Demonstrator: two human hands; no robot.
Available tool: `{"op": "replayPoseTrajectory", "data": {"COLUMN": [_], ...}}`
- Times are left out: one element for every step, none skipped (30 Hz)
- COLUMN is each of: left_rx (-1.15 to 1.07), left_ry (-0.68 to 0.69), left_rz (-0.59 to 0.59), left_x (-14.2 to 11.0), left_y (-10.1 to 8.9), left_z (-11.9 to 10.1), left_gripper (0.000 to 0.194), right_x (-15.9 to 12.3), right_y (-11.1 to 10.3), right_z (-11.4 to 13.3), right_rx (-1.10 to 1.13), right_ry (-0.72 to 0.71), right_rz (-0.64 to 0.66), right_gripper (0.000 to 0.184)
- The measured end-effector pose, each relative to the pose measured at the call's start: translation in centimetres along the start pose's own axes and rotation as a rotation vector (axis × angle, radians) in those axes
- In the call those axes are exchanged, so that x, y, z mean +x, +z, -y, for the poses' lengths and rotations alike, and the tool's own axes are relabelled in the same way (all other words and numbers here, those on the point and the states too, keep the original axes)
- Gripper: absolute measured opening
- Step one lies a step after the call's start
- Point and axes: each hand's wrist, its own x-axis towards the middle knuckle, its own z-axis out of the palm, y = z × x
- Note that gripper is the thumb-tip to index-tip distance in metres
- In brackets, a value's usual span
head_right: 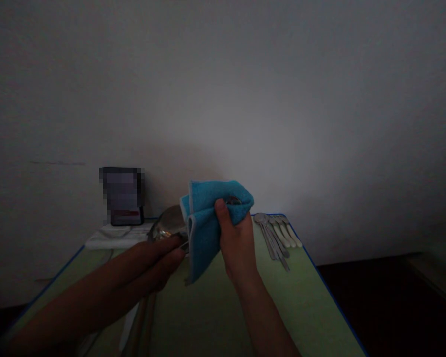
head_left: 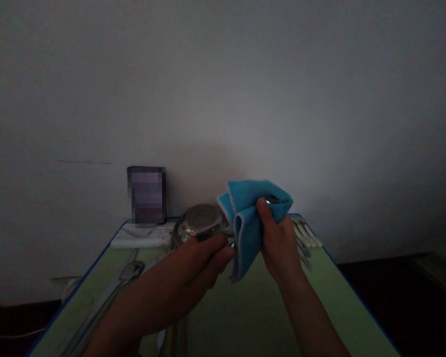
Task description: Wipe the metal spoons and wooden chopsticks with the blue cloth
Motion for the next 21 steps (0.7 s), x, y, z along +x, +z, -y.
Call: {"op": "replayPoseTrajectory", "data": {"left_rx": [-0.009,-0.02,-0.032,-0.042,-0.051,-0.06,-0.066,-0.07,-0.075,-0.079,-0.081,-0.082,-0.082,-0.081,-0.076,-0.068,-0.06,-0.053,-0.047,-0.042,-0.038], "left_ry": [-0.004,-0.011,-0.017,-0.023,-0.028,-0.031,-0.031,-0.031,-0.03,-0.033,-0.039,-0.046,-0.051,-0.055,-0.059,-0.062,-0.062,-0.062,-0.064,-0.064,-0.06], "left_rz": [0.005,0.01,0.01,0.006,0.003,0.002,0.001,-0.002,-0.009,-0.016,-0.024,-0.032,-0.033,-0.027,-0.021,-0.013,-0.005,0.006,0.018,0.033,0.051], "left_x": [0.0,0.0,0.0,0.1,0.1,0.1,0.2,0.2,0.2,0.2,0.2,0.2,0.1,0.0,-0.1,-0.2,-0.2,-0.3,-0.3,-0.3,-0.2], "left_y": [0.0,0.1,0.2,0.2,0.3,0.4,0.4,0.5,0.5,0.5,0.5,0.5,0.4,0.4,0.4,0.3,0.3,0.3,0.2,0.2,0.2], "left_z": [0.1,0.2,0.2,0.3,0.4,0.4,0.5,0.5,0.5,0.6,0.6,0.7,0.8,0.9,0.9,1.0,1.1,1.1,1.1,1.1,1.0], "left_gripper": [0.028,0.028,0.029,0.029,0.029,0.029,0.029,0.029,0.028,0.028,0.028,0.028,0.028,0.028,0.028,0.028,0.028,0.029,0.028,0.028,0.028], "right_x": [0.0,-0.1,-0.1,-0.2,-0.3,-0.4,-0.5,-0.5,-0.5,-0.5,-0.4,-0.3,-0.2,0.0,0.2,0.3,0.4,0.5,0.5,0.5,0.5], "right_y": [-0.1,-0.2,-0.3,-0.4,-0.5,-0.6,-0.8,-1.0,-1.2,-1.4,-1.6,-1.8,-2.0,-2.1,-2.2,-2.2,-2.2,-2.2,-2.1,-2.0,-2.0], "right_z": [0.0,0.0,0.0,0.1,0.2,0.3,0.4,0.5,0.7,0.8,0.9,1.0,1.1,1.3,1.4,1.5,1.6,1.7,1.8,1.8,1.8], "right_rx": [-0.028,-0.027,0.0,0.051,0.119,0.19,0.246,0.277,0.274,0.238,0.176,0.101,0.026,-0.038,-0.09,-0.131,-0.164,-0.193,-0.218,-0.246,-0.278], "right_ry": [-0.006,0.0,0.018,0.047,0.079,0.105,0.122,0.127,0.121,0.107,0.084,0.059,0.027,-0.006,-0.036,-0.06,-0.076,-0.086,-0.094,-0.102,-0.112], "right_rz": [-0.016,-0.021,-0.014,0.009,0.047,0.091,0.143,0.195,0.235,0.261,0.274,0.283,0.286,0.287,0.29,0.292,0.284,0.27,0.252,0.234,0.213], "right_gripper": [0.031,0.033,0.034,0.035,0.034,0.032,0.031,0.031,0.033,0.036,0.038,0.038,0.037,0.033,0.03,0.027,0.024,0.022,0.02,0.019,0.018]}}
